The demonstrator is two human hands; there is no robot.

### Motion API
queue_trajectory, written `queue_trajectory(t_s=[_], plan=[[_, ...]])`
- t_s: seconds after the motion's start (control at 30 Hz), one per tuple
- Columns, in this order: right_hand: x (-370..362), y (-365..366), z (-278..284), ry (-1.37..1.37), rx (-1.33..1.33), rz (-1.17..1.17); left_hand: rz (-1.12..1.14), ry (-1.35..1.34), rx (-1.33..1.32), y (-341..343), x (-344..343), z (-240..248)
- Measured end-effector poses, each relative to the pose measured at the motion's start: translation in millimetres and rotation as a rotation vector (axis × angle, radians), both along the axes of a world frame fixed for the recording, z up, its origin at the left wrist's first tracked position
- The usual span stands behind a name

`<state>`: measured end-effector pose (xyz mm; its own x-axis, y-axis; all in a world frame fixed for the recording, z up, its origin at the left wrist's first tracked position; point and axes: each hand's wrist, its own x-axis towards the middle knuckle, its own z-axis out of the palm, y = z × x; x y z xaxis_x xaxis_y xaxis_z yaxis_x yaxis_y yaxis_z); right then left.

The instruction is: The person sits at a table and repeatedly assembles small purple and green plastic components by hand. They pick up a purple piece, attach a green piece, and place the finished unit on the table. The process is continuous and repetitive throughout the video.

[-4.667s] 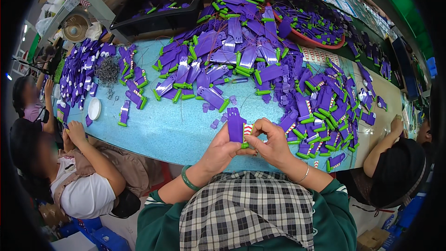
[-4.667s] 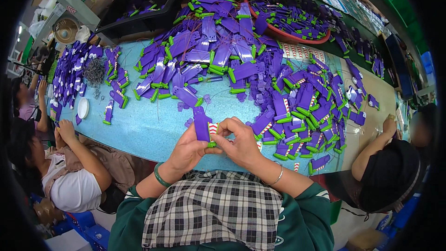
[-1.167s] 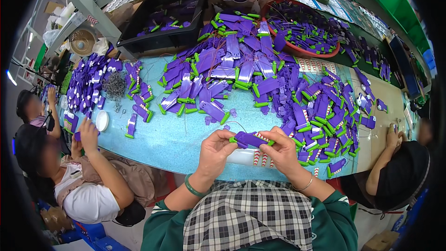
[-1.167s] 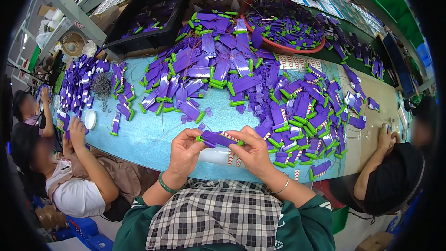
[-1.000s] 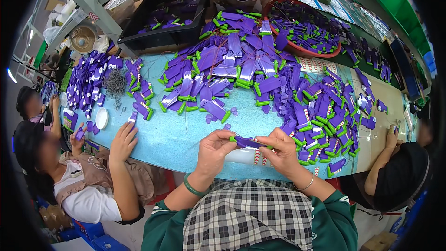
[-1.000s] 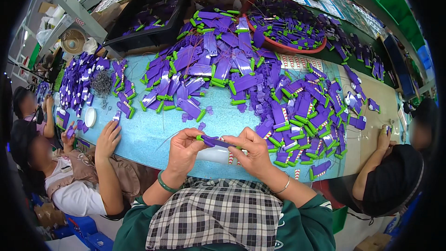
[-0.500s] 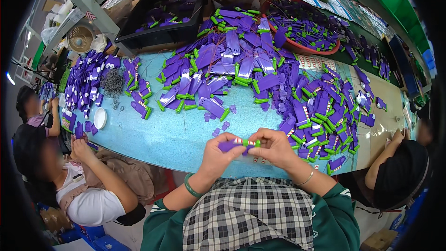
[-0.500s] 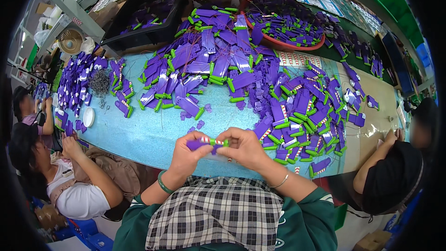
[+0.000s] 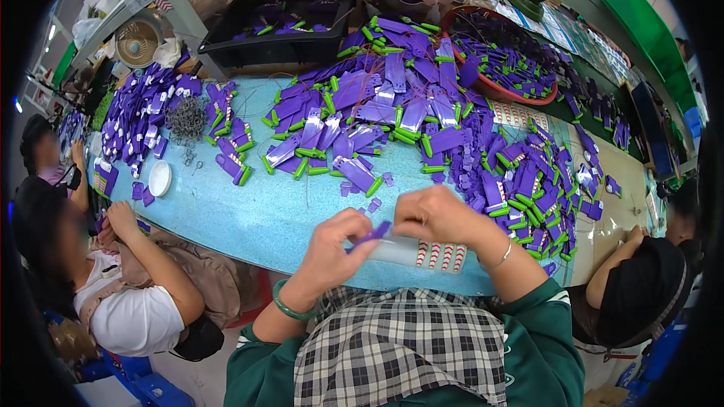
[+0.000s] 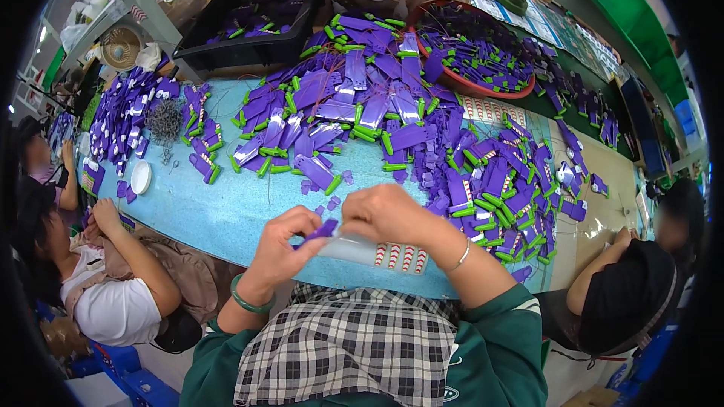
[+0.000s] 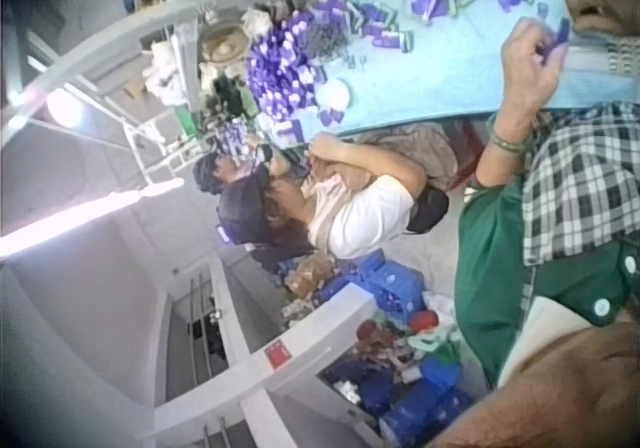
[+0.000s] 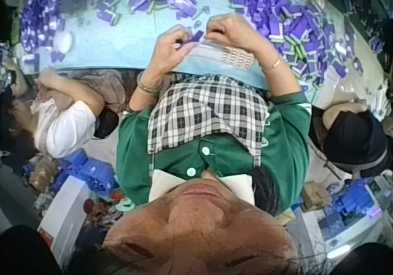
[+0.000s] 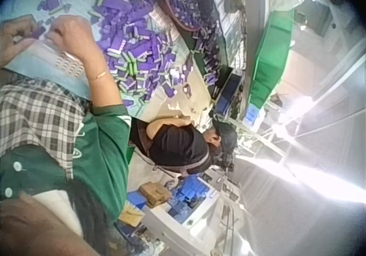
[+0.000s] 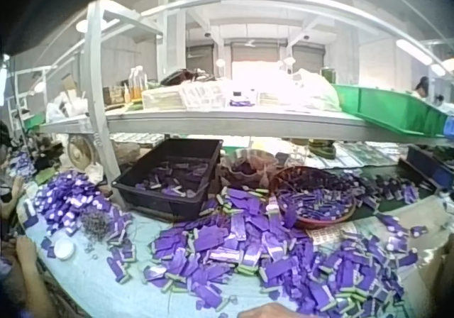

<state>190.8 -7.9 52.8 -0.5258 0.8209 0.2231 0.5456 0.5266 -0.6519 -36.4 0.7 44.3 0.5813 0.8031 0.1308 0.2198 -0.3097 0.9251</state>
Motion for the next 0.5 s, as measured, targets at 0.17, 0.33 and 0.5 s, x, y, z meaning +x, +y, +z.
queue_trajectory(t_s=[0.17, 0.33, 0.5], plan=[[-5, 37, -16, -0.367, 0.175, -0.325, 0.337, -0.142, -0.196, 7, -30, 6], [-20, 47, -42, -0.552, 0.209, -0.331, 0.545, -0.583, -0.062, 15, -32, 11], [-13, 41, -44, -0.55, 0.232, -0.384, 0.47, -0.62, -0.173, 14, -30, -12]])
